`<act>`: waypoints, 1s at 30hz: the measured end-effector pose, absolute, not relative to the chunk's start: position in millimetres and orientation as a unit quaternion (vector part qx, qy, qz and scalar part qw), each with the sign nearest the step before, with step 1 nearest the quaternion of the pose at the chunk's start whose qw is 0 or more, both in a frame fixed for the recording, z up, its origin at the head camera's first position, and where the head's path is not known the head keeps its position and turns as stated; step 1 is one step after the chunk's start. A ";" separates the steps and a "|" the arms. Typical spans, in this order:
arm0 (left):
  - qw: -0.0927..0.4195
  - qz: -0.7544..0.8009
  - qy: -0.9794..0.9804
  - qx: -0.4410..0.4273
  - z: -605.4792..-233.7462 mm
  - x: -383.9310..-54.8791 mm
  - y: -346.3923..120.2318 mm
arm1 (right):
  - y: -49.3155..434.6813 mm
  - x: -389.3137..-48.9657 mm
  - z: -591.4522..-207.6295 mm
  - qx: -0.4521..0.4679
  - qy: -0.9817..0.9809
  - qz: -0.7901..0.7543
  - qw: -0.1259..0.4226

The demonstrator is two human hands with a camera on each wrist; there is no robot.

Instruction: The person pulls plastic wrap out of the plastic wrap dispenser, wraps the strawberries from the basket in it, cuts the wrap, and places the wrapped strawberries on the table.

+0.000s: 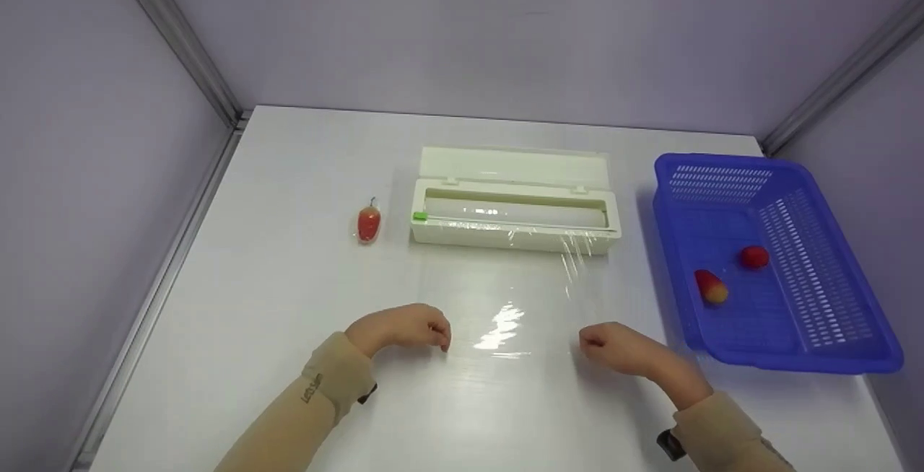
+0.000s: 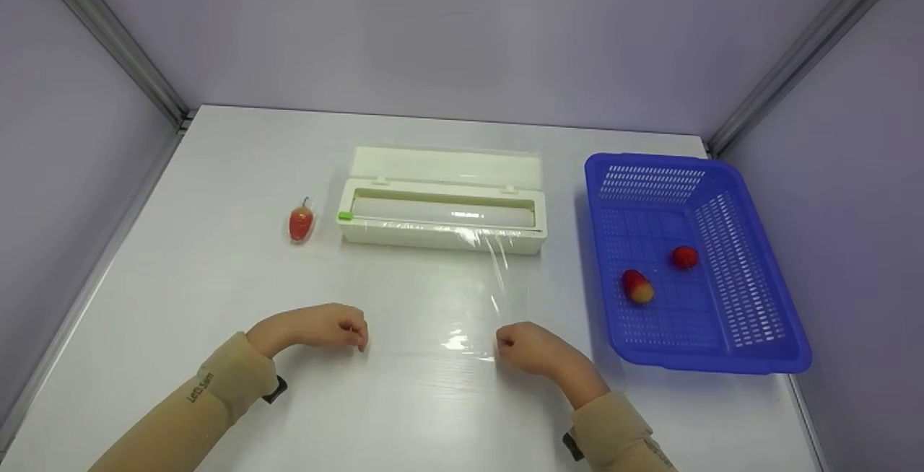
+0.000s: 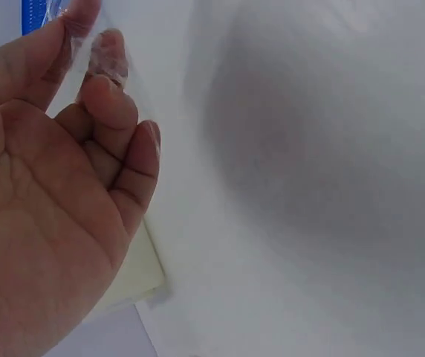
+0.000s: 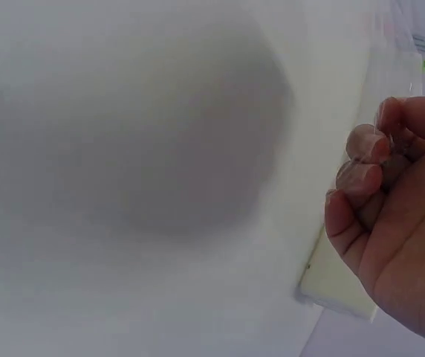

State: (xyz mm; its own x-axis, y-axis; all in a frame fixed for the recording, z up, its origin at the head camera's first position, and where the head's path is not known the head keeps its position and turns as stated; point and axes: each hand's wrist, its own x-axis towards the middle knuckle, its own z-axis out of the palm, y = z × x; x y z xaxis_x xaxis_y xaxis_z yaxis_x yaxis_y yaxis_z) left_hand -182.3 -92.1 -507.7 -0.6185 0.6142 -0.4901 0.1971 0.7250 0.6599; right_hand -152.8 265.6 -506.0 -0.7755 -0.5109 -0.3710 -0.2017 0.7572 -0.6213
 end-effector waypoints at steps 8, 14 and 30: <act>0.291 0.245 0.883 0.274 -520.4 -166.8 -92.2 | 266.1 -143.3 -525.2 -0.216 0.923 -0.246 0.205; 0.232 0.232 0.895 0.301 -527.4 -156.2 -95.0 | 265.6 -134.4 -536.4 -0.229 0.941 -0.205 0.142; 0.019 0.138 0.904 0.405 -544.9 -140.1 -95.0 | 262.3 -120.6 -550.3 -0.344 0.936 -0.068 0.008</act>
State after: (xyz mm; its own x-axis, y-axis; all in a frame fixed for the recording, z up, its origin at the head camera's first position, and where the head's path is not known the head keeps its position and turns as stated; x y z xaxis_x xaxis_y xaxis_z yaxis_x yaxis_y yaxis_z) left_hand -140.1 -95.0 -544.9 -0.6718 0.7366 0.0783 0.7264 0.6344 0.2645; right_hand -120.6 262.3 -550.3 -0.7628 -0.6458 0.0324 -0.6437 0.7536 -0.1332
